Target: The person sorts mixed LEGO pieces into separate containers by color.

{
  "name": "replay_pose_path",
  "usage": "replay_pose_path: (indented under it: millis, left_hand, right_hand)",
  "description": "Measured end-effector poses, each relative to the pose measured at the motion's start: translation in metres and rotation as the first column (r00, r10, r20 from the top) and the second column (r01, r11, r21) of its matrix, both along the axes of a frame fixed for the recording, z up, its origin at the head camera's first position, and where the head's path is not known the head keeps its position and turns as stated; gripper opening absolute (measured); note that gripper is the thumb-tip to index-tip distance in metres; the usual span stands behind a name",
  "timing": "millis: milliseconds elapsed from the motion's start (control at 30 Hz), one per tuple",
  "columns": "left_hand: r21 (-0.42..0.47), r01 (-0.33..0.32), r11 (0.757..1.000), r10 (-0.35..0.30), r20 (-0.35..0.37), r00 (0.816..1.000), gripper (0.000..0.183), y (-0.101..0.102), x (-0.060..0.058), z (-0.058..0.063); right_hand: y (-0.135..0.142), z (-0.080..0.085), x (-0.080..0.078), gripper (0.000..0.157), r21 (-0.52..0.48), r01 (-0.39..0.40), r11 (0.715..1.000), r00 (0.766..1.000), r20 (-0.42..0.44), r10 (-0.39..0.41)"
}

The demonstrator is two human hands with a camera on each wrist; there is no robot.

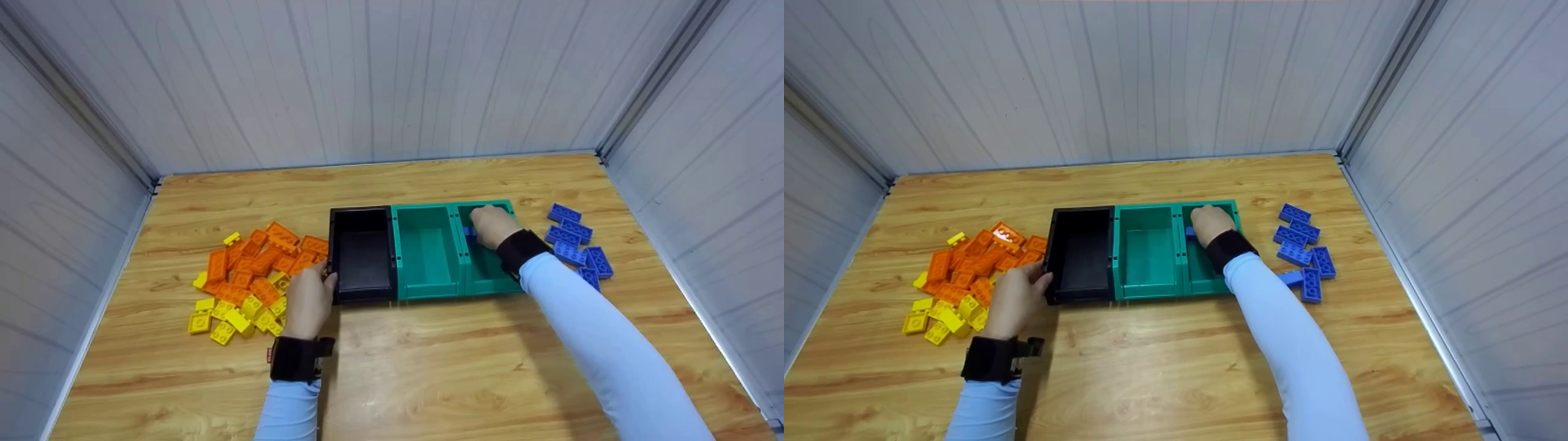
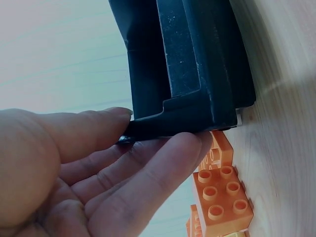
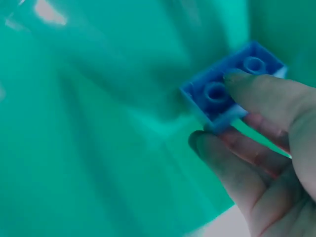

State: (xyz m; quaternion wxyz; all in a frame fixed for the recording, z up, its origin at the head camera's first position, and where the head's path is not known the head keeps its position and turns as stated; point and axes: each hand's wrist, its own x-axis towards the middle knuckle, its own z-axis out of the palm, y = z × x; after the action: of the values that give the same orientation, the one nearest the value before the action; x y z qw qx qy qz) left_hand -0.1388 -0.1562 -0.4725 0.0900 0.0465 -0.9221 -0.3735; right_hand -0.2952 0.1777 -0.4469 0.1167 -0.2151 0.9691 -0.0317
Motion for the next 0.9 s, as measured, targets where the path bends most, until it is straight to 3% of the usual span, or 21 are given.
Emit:
replay_pose_path:
  millis: [200,333,467,633,767,900]
  left_hand:
    - [0.002,0.013,1.000,-0.013,-0.006,1.000,0.035,0.000,0.000,0.001]
    - [0.014,0.020,1.000,-0.020,0.005,1.000,0.036,-0.001,0.001,0.001]
    - [0.023,0.022,1.000,-0.022,0.025,0.999,0.037,-0.001,0.001,0.000]
    - [0.020,0.021,1.000,-0.021,0.029,0.999,0.037,-0.001,0.001,0.001]
    - [0.007,0.017,1.000,-0.017,0.039,0.999,0.038,-0.001,0.000,0.001]
    - [0.009,0.014,1.000,-0.014,0.052,0.999,0.038,-0.001,0.000,0.001]
  right_hand:
    - [0.010,0.040,0.012,0.037,-0.028,-0.008,1.000,0.999,0.038,0.009]
    - [0.029,0.070,0.022,0.040,-0.050,0.010,0.999,0.999,0.044,-0.008]
    - [0.063,0.084,0.031,0.037,-0.067,0.005,0.998,1.000,0.008,-0.005]
    - [0.113,0.077,0.047,0.038,-0.092,0.011,0.996,0.999,0.038,-0.007]
    - [0.142,0.058,0.063,0.039,-0.079,0.019,0.997,0.995,0.097,-0.011]
    - [0.153,0.037,0.081,0.040,-0.094,0.050,0.994,0.987,0.156,-0.035]
